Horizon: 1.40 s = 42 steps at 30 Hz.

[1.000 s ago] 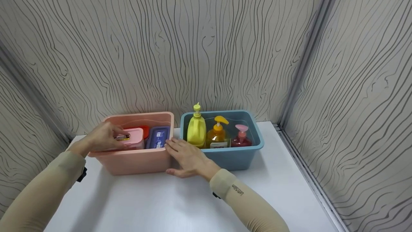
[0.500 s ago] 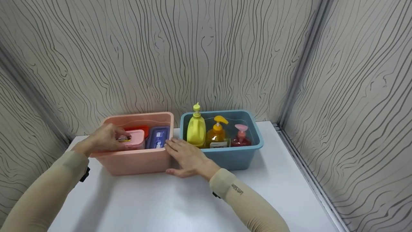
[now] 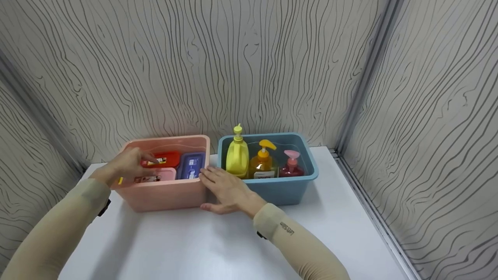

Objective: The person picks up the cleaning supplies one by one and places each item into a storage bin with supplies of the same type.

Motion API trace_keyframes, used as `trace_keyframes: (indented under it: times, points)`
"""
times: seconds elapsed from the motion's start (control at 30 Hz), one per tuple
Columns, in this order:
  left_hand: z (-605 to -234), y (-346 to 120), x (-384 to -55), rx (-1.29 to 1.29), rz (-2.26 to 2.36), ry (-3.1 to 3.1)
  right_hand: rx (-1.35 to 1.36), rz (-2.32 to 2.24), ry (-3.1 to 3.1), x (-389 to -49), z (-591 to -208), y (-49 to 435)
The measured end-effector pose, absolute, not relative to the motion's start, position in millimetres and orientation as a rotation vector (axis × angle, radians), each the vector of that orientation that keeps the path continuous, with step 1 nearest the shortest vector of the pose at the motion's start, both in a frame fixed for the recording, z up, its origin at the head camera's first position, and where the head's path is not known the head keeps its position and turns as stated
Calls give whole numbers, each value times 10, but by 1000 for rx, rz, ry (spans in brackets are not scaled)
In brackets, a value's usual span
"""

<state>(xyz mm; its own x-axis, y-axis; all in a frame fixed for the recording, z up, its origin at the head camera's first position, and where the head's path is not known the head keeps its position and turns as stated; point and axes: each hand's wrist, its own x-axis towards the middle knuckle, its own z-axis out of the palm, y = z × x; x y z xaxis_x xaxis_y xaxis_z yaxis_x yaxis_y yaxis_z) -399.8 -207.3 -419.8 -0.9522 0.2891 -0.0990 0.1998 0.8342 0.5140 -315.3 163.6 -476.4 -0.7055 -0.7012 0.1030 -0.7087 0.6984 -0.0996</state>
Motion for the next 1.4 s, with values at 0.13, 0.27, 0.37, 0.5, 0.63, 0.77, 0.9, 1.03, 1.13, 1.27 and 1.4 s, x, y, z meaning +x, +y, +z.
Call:
trace_keyframes:
  times: [0.13, 0.27, 0.37, 0.5, 0.63, 0.77, 0.9, 1.03, 1.13, 1.27, 1.4]
  points:
    - [-4188, -2042, -4001, 387, 717, 2855, 1182, 206, -2841, -3144, -4766, 1637]
    - [-4207, -2031, -4002, 360, 721, 2844, 1170, 210, -2850, -3140, -4766, 1636]
    - [-4211, -2034, -4007, 377, 715, 2856, 1159, 210, -2859, -3142, -4758, 1633]
    - [-4189, -2058, -3989, 422, 676, 2882, 1158, 229, -2878, -3141, -4738, 1609]
    - [-4137, -2083, -3954, 399, 677, 2883, 1143, 264, -2915, -3141, -4698, 1572]
    - [-4059, -2082, -3919, 379, 682, 2884, 1098, 311, -2960, -3138, -4625, 1545]
    - [-3983, -2075, -3869, 431, 654, 2912, 1045, 363, -3004, -3115, -4533, 1545]
    - [-3956, -2079, -3811, 468, 643, 2948, 1036, 407, -2992, -3110, -4475, 1579]
    - [-3963, -2081, -3762, 468, 667, 2944, 1032, 409, -2970, -3081, -4397, 1615]
    - [-3974, -2102, -3695, 489, 690, 2938, 1006, 403, -2962, -3003, -4235, 1671]
    - [-3975, -2130, -3656, 542, 682, 2967, 966, 417, -2951, -2967, -4125, 1781]
